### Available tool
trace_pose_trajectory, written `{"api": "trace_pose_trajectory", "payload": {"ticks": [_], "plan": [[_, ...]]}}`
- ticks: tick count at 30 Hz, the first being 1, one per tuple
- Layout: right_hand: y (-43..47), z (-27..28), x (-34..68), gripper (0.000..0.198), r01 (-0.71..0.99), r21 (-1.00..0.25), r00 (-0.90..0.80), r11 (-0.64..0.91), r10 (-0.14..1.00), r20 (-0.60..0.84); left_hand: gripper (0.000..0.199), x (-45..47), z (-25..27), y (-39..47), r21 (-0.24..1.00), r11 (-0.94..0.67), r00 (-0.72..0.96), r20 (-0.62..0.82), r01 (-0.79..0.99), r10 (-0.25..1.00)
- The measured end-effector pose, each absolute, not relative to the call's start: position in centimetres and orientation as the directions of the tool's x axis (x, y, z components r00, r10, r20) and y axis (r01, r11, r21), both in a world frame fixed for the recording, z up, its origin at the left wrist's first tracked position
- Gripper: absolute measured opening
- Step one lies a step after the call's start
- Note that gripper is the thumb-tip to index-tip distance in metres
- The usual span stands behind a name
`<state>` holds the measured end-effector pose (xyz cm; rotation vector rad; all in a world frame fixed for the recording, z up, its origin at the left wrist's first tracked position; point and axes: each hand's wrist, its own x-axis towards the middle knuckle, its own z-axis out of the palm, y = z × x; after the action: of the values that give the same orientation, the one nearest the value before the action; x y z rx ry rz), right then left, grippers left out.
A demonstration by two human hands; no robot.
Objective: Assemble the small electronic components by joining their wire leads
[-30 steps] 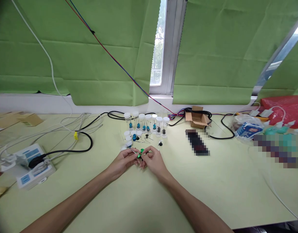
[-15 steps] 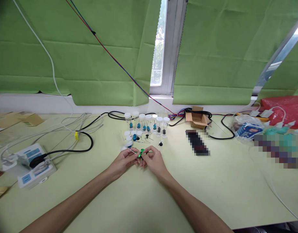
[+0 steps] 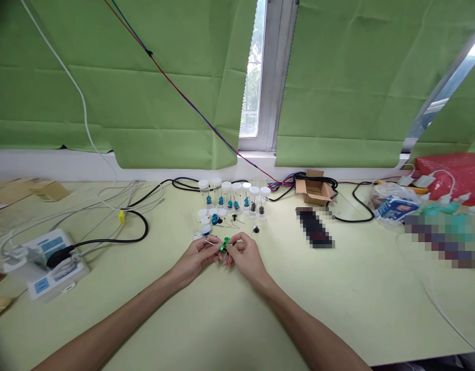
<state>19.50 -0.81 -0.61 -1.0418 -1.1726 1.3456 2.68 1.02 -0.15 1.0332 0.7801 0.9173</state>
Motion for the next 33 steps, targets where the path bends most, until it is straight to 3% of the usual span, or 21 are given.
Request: {"api": "trace_pose_trajectory", "payload": {"ticks": [22, 33], "plan": [[-0.9, -0.37, 19.62, 0.018, -0.12, -0.993, -0.159, 0.017, 0.987, 0.036, 0.024, 2.67, -0.09, 1.03, 0.952, 0.212, 0.432, -0.1, -0.22, 0.897], [-0.9, -0.2, 19.59, 0.027, -0.237, -0.965, -0.186, -0.113, 0.98, -0.069, 0.025, 2.53, -0.09, 1.07, 0.948, 0.21, 0.44, -0.088, -0.238, 0.894]]}}
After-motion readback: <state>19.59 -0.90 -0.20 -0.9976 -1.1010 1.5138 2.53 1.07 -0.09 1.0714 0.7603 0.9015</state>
